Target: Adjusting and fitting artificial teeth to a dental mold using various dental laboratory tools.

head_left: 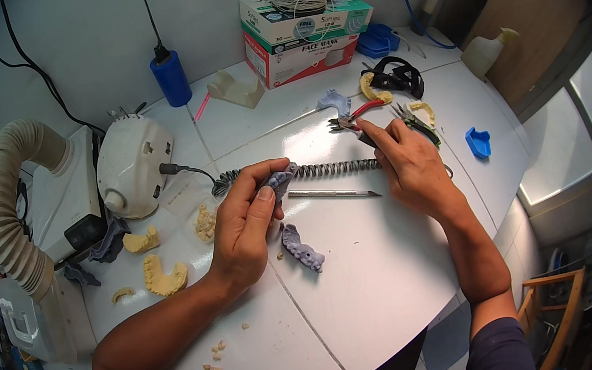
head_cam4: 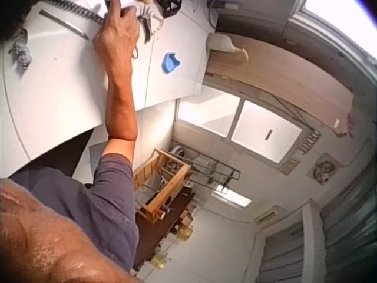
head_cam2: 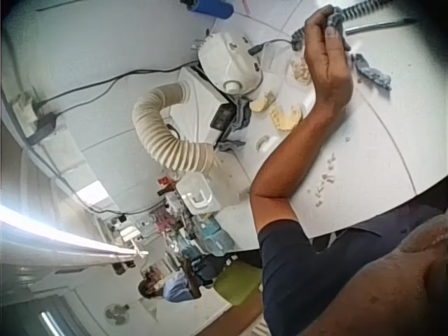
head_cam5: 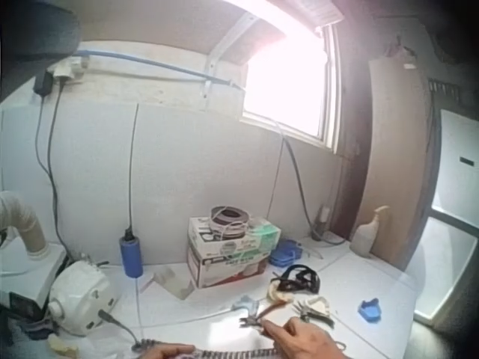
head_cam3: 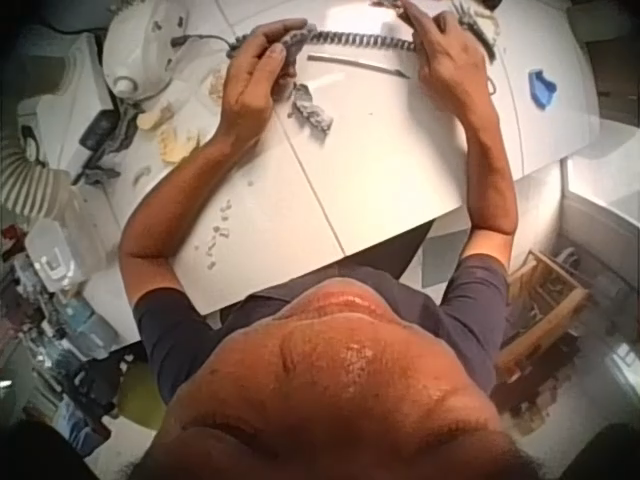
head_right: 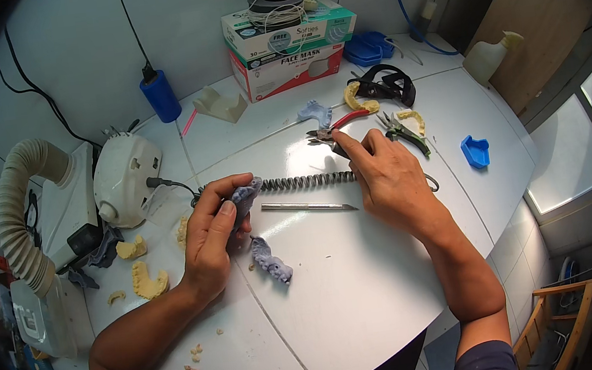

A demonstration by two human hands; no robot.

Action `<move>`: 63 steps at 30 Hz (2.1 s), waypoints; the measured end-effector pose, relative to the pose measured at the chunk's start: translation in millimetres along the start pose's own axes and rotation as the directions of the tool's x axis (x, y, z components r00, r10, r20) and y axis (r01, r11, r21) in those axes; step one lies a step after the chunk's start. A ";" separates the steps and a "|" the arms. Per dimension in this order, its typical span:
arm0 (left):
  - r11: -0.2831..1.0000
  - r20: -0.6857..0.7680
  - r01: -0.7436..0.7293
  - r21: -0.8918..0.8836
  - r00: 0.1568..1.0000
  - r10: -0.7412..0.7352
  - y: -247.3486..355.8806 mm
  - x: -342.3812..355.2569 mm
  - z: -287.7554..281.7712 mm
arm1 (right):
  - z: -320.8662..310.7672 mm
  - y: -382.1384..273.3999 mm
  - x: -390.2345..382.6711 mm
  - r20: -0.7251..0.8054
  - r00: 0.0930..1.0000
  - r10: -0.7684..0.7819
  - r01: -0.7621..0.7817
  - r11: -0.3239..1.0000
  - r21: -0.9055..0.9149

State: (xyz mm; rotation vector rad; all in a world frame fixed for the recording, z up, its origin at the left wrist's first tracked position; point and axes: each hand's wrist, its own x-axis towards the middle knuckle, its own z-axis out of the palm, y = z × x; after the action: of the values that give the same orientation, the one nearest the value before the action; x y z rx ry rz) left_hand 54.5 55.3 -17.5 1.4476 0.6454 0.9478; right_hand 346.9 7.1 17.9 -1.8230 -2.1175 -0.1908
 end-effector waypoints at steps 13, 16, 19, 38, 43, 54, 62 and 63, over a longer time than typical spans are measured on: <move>0.978 -0.037 -0.091 0.189 0.994 0.100 -2.1 3.6 5.1 | 8.8 -6.3 6.6 -0.224 0.969 -0.107 0.108 0.994 -0.008; 0.975 -0.013 -0.068 0.210 0.997 0.073 0.5 4.4 3.7 | 7.8 -9.0 6.2 -0.251 0.964 -0.090 0.087 0.996 -0.024; 0.970 -0.037 -0.097 0.224 0.993 0.108 0.0 6.6 7.1 | 0.7 -9.3 7.5 -0.261 0.965 -0.039 0.033 0.999 -0.028; 0.956 -0.071 -0.213 0.202 0.970 0.232 -10.8 7.7 8.0 | 48.4 -94.4 213.0 0.121 0.986 -0.115 0.100 0.987 0.126; 0.963 -0.069 -0.212 0.167 0.972 0.226 -12.0 9.2 11.3 | 72.9 -88.3 221.7 0.039 0.992 -0.124 0.122 0.991 0.050; 0.958 -0.100 -0.218 0.188 0.966 0.240 -11.7 12.7 13.0 | -6.3 -69.6 110.3 -0.084 0.995 -0.056 0.080 0.941 0.328; 0.973 -0.077 -0.144 0.182 0.984 0.160 -4.0 9.3 8.9 | 20.2 -56.8 -11.0 0.015 0.998 -0.065 0.054 0.924 0.379; 0.972 -0.075 -0.143 0.187 0.984 0.159 -4.2 9.5 8.7 | 27.2 -54.4 -10.7 -0.003 0.999 -0.043 0.041 0.915 0.401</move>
State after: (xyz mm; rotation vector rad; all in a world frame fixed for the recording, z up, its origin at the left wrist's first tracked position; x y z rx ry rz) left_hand 67.4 59.2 -19.4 1.6412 0.7096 1.1005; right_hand 290.4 -3.3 -4.7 -1.5368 -2.0156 0.2269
